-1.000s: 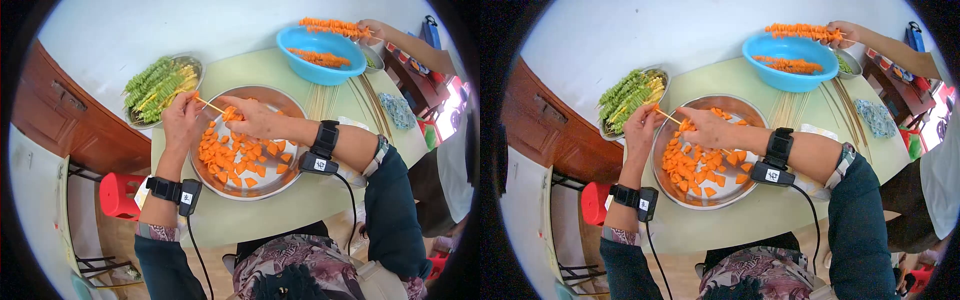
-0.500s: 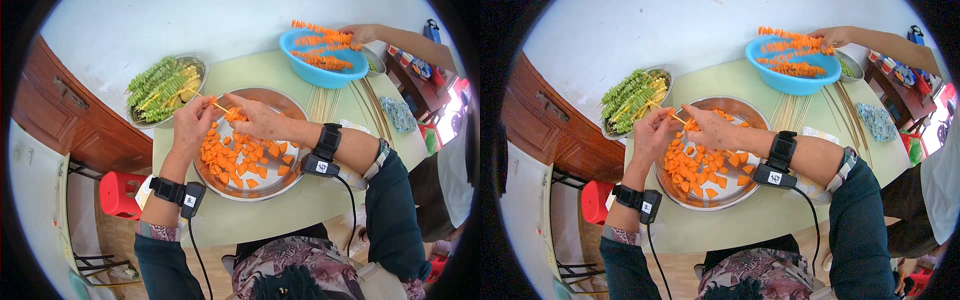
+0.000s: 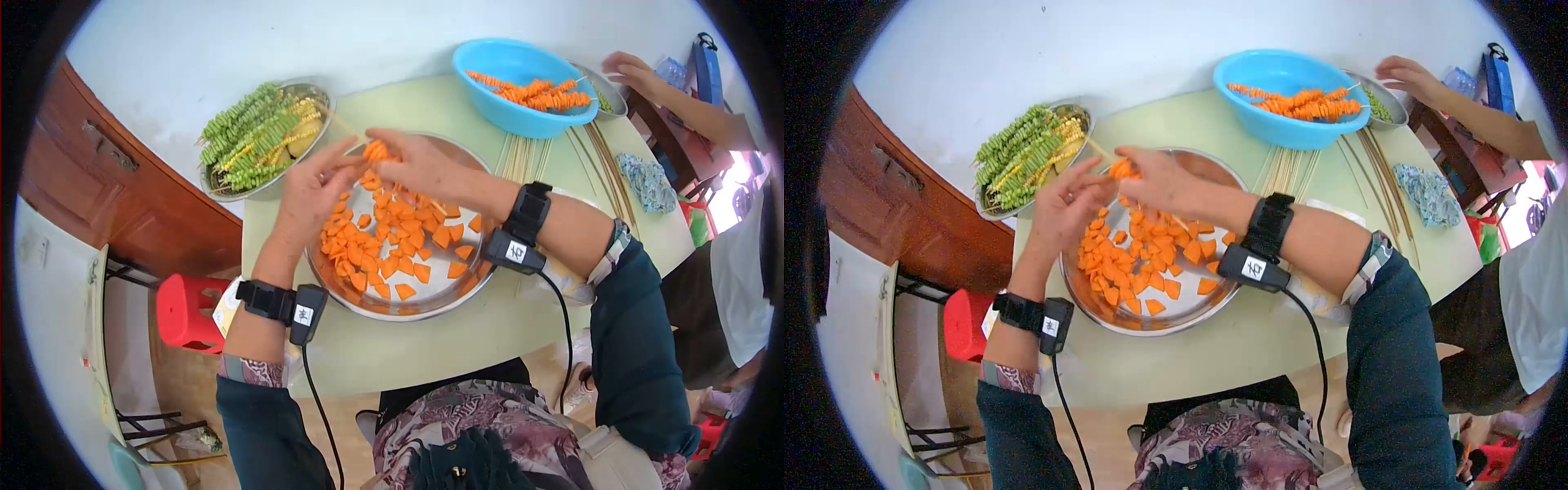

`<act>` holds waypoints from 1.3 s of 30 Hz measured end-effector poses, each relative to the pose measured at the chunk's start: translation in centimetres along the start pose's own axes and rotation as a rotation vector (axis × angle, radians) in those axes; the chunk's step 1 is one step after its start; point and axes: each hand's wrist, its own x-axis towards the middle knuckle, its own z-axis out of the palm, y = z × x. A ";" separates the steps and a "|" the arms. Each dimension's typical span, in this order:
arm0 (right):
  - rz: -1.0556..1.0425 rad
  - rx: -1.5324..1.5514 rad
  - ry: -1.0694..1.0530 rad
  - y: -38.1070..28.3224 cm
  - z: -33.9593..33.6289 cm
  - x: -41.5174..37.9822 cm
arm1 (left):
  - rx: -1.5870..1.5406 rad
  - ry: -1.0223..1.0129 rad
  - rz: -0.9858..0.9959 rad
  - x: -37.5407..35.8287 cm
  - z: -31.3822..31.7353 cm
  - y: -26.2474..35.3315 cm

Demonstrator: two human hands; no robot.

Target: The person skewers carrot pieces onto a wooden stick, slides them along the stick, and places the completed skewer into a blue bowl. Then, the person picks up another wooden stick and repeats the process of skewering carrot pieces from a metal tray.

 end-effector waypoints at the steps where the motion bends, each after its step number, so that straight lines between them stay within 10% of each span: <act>1: 0.005 0.009 0.054 0.2 -0.2 0.2 | -0.042 0.067 0.006 0.1 -0.3 -0.2; 13: -0.056 -0.103 0.086 0.8 -0.3 0.4 | 0.853 -0.392 0.133 -0.6 -0.9 -3.2; 39: -0.050 -0.202 0.034 0.8 -0.2 0.2 | 0.676 -0.354 0.194 0.0 -0.4 -5.2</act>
